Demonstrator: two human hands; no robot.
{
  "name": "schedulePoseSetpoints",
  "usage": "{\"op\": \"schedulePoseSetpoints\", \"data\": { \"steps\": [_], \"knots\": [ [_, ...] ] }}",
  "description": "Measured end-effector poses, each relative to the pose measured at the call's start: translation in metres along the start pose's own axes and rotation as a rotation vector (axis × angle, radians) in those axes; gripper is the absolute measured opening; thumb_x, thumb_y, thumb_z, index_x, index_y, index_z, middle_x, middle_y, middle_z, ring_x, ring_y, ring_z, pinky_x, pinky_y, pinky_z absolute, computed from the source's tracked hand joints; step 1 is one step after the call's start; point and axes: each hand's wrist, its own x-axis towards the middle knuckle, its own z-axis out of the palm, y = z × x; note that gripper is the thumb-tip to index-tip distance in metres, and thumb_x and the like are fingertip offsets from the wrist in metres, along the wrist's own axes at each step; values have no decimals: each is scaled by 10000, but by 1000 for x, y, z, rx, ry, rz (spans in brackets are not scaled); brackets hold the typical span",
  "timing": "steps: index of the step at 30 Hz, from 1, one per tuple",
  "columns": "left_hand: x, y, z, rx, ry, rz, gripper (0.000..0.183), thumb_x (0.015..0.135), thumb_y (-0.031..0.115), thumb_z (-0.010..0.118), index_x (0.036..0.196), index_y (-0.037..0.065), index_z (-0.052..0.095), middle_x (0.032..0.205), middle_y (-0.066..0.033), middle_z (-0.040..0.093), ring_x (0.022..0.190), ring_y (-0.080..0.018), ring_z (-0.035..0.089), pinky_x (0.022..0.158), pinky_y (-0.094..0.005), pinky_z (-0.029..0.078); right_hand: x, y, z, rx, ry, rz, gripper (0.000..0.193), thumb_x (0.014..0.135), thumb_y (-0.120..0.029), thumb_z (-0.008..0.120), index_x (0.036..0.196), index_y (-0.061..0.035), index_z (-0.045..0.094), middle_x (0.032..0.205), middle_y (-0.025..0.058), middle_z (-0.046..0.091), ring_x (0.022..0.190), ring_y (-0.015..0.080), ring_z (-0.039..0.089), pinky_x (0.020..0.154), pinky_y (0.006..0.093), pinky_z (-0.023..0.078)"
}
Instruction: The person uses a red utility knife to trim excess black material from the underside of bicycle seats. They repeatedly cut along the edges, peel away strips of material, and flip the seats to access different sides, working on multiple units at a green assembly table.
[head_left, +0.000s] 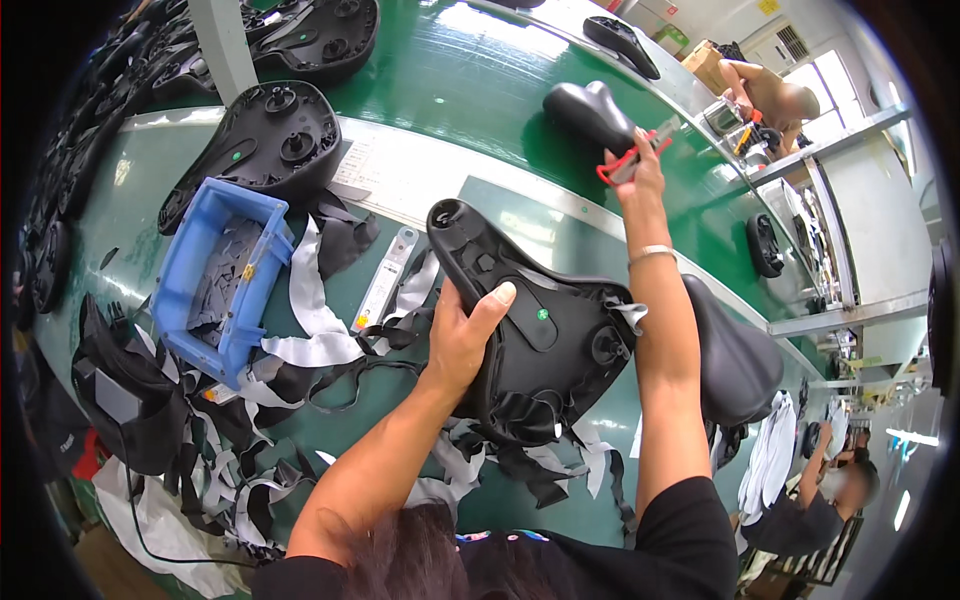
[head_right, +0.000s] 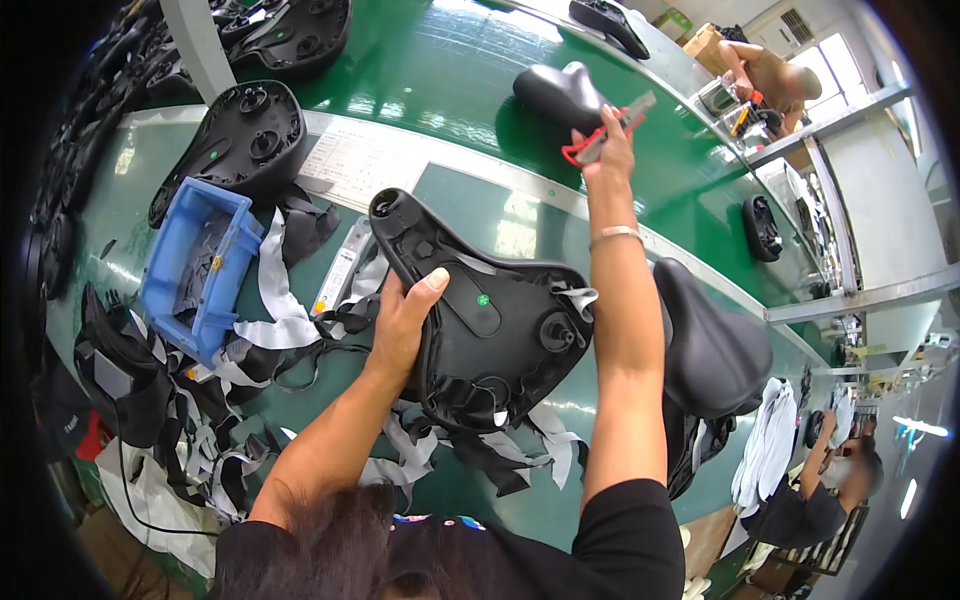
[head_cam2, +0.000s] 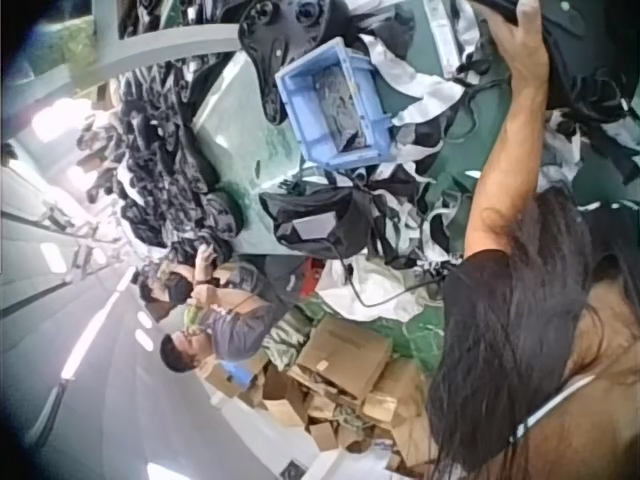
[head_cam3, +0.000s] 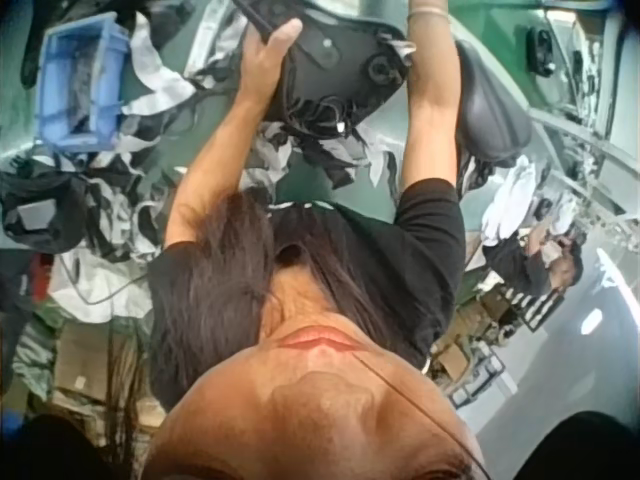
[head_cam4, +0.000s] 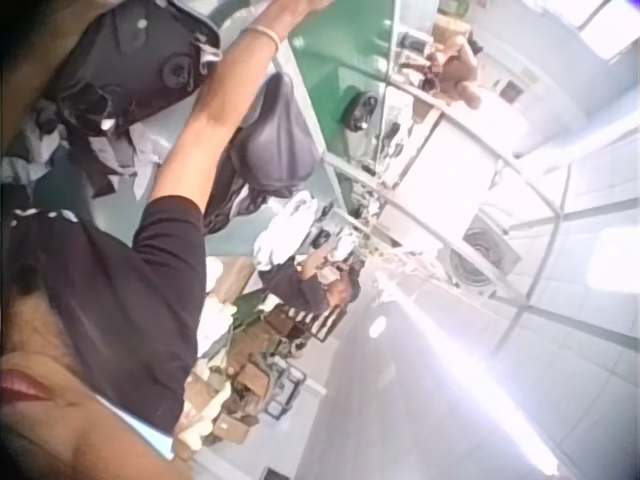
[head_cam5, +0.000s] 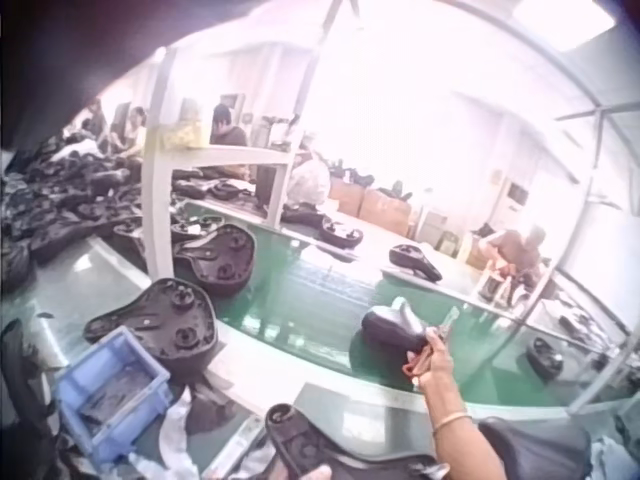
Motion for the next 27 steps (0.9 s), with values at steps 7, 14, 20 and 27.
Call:
{"op": "schedulePoseSetpoints", "data": {
  "steps": [7, 14, 20, 27],
  "knots": [
    [4, 10, -10, -159, -198, -196, 462, 854, 304, 585, 1193, -5, 521, 992, -121, 633, 839, -202, 654, 761, -333, 558, -217, -114, -85, -410, -13, -160, 388, 884, -148, 627, 1251, -77, 523, 979, -10, 548, 717, 63, 524, 508, 219, 445],
    [-23, 40, 12, 29, -471, -440, 388, 872, 343, 582, 1066, 7, 590, 910, -96, 656, 768, -165, 657, 676, -285, 553, -415, -127, -161, -862, 21, 94, 480, 902, -131, 588, 1340, -74, 401, 798, 38, 586, 543, 94, 534, 476, 236, 457],
    [-61, 76, 10, 402, -385, -552, 251, 882, 240, 594, 996, 17, 595, 823, -47, 637, 650, -109, 619, 601, -242, 526, -443, -108, -154, -1244, -549, -469, 540, 840, -82, 638, 1348, -123, 461, 814, 64, 627, 562, 164, 565, 480, 309, 447],
    [-73, 87, 16, 656, -367, -438, 284, 864, 227, 603, 1030, -3, 596, 837, -68, 651, 640, -117, 636, 584, -234, 534, -414, -120, -124, -1621, -924, -697, 533, 786, -55, 643, 1298, -160, 538, 740, 99, 544, 551, 248, 533, 491, 353, 429]
  ]
}}
